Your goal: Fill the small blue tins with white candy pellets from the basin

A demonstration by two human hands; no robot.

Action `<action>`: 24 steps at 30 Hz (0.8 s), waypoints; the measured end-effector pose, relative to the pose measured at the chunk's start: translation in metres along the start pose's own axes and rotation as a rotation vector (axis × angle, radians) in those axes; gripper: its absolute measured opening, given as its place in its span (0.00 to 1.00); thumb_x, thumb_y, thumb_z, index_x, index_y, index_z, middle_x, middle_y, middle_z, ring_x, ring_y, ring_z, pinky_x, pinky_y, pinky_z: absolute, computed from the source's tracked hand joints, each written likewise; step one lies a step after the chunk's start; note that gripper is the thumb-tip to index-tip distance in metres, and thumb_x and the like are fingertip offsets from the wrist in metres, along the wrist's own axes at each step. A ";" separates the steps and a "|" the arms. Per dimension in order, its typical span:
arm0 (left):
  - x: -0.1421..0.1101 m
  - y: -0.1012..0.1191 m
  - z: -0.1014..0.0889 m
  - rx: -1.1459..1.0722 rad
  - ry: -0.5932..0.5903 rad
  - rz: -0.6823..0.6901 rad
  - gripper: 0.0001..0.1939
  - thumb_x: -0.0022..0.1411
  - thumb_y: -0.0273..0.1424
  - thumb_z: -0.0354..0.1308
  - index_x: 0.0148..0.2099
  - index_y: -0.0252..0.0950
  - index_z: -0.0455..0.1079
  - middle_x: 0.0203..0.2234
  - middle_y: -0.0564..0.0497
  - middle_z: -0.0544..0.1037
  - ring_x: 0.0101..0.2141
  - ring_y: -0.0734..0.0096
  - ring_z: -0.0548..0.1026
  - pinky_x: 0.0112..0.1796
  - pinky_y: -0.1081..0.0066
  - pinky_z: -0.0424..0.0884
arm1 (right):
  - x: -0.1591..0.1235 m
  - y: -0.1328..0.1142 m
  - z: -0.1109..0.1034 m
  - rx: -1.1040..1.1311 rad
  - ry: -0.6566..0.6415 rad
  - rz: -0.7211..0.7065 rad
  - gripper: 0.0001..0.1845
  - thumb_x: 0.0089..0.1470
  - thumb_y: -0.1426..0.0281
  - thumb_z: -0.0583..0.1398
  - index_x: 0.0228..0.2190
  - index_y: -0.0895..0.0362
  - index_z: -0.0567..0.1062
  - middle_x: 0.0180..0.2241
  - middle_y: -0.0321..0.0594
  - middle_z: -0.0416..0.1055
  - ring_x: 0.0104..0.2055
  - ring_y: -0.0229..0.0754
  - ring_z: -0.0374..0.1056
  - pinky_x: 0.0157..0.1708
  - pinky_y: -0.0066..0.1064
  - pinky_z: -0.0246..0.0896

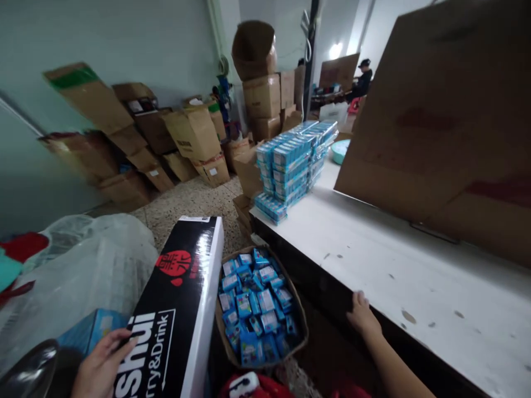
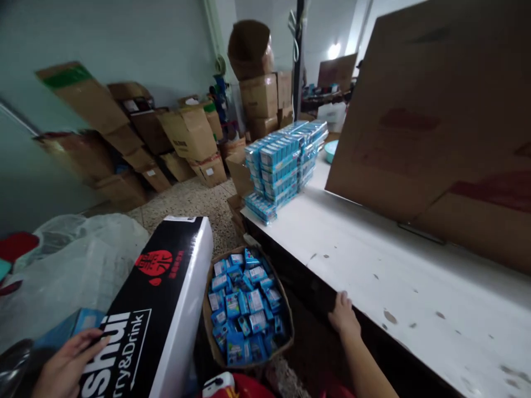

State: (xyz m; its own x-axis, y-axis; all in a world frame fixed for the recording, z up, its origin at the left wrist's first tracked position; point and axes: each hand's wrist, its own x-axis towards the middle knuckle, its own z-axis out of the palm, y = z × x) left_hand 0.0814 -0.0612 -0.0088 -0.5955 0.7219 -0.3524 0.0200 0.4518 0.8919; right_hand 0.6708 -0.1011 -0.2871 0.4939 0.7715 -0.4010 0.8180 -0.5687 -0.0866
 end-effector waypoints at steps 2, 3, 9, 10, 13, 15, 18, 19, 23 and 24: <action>-0.001 0.005 0.010 0.010 -0.011 -0.030 0.25 0.25 0.30 0.67 0.33 0.38 0.66 0.26 0.57 0.73 0.25 0.72 0.72 0.24 0.77 0.69 | -0.001 0.000 -0.002 0.024 -0.019 0.026 0.43 0.44 0.74 0.50 0.61 0.69 0.42 0.64 0.52 0.30 0.65 0.53 0.33 0.58 0.43 0.47; -0.001 0.009 0.013 0.020 -0.011 -0.041 0.25 0.25 0.29 0.67 0.32 0.38 0.66 0.26 0.57 0.73 0.26 0.72 0.72 0.24 0.77 0.69 | 0.000 0.000 -0.003 0.034 -0.025 0.036 0.42 0.45 0.74 0.49 0.61 0.69 0.41 0.64 0.52 0.29 0.65 0.54 0.32 0.58 0.42 0.47; 0.000 0.036 0.024 0.037 -0.020 0.015 0.22 0.28 0.27 0.67 0.31 0.38 0.65 0.24 0.56 0.73 0.25 0.73 0.72 0.23 0.79 0.69 | 0.008 0.007 -0.001 0.064 -0.107 0.011 0.41 0.48 0.72 0.49 0.61 0.71 0.40 0.64 0.54 0.29 0.64 0.55 0.32 0.59 0.39 0.43; 0.002 0.041 0.025 0.030 -0.027 0.034 0.22 0.29 0.27 0.67 0.31 0.38 0.65 0.23 0.56 0.73 0.24 0.73 0.72 0.22 0.79 0.69 | 0.009 0.009 0.000 0.064 -0.123 0.013 0.41 0.49 0.71 0.49 0.61 0.71 0.40 0.64 0.54 0.29 0.64 0.55 0.32 0.60 0.39 0.43; 0.014 0.053 0.031 -0.016 -0.036 0.111 0.21 0.31 0.24 0.66 0.31 0.37 0.65 0.23 0.56 0.73 0.23 0.73 0.72 0.22 0.79 0.70 | 0.014 0.010 -0.004 0.058 -0.128 0.039 0.40 0.49 0.70 0.50 0.61 0.71 0.42 0.64 0.54 0.30 0.64 0.55 0.34 0.59 0.42 0.45; 0.028 0.061 0.039 -0.064 -0.041 0.163 0.19 0.32 0.23 0.66 0.31 0.36 0.65 0.22 0.56 0.73 0.24 0.73 0.72 0.23 0.78 0.70 | 0.017 0.004 -0.010 0.069 -0.111 0.059 0.40 0.49 0.69 0.50 0.60 0.70 0.45 0.64 0.54 0.31 0.64 0.55 0.35 0.58 0.44 0.48; 0.060 0.077 0.060 -0.128 -0.050 0.229 0.19 0.35 0.20 0.64 0.32 0.35 0.65 0.24 0.57 0.74 0.24 0.75 0.72 0.24 0.78 0.70 | 0.011 -0.022 -0.020 0.146 -0.101 0.133 0.38 0.48 0.68 0.51 0.60 0.68 0.50 0.64 0.52 0.37 0.64 0.56 0.38 0.56 0.46 0.51; 0.073 0.083 0.069 -0.134 -0.071 0.236 0.19 0.37 0.19 0.63 0.34 0.35 0.65 0.25 0.57 0.74 0.24 0.76 0.72 0.25 0.78 0.70 | 0.004 -0.035 -0.020 0.205 -0.108 0.157 0.38 0.48 0.68 0.51 0.60 0.67 0.51 0.63 0.52 0.42 0.63 0.56 0.42 0.56 0.45 0.52; 0.145 0.113 0.113 -0.047 -0.169 0.153 0.27 0.42 0.17 0.62 0.45 0.40 0.64 0.23 0.64 0.74 0.22 0.79 0.70 0.26 0.77 0.70 | -0.059 -0.105 0.011 0.562 -0.073 0.128 0.32 0.46 0.71 0.51 0.54 0.63 0.64 0.52 0.48 0.65 0.56 0.47 0.60 0.53 0.33 0.55; 0.166 0.121 0.125 0.017 -0.170 0.154 0.27 0.43 0.17 0.62 0.46 0.41 0.65 0.21 0.65 0.72 0.21 0.79 0.69 0.25 0.76 0.69 | -0.080 -0.126 0.026 0.634 -0.044 0.137 0.28 0.43 0.72 0.51 0.49 0.60 0.70 0.48 0.45 0.70 0.54 0.47 0.62 0.51 0.32 0.57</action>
State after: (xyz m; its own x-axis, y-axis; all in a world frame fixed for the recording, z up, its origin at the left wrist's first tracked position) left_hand 0.0858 0.1786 0.0051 -0.4409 0.8603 -0.2558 0.1146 0.3367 0.9346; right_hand 0.5202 -0.0985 -0.2673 0.5581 0.6752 -0.4823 0.4089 -0.7295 -0.5482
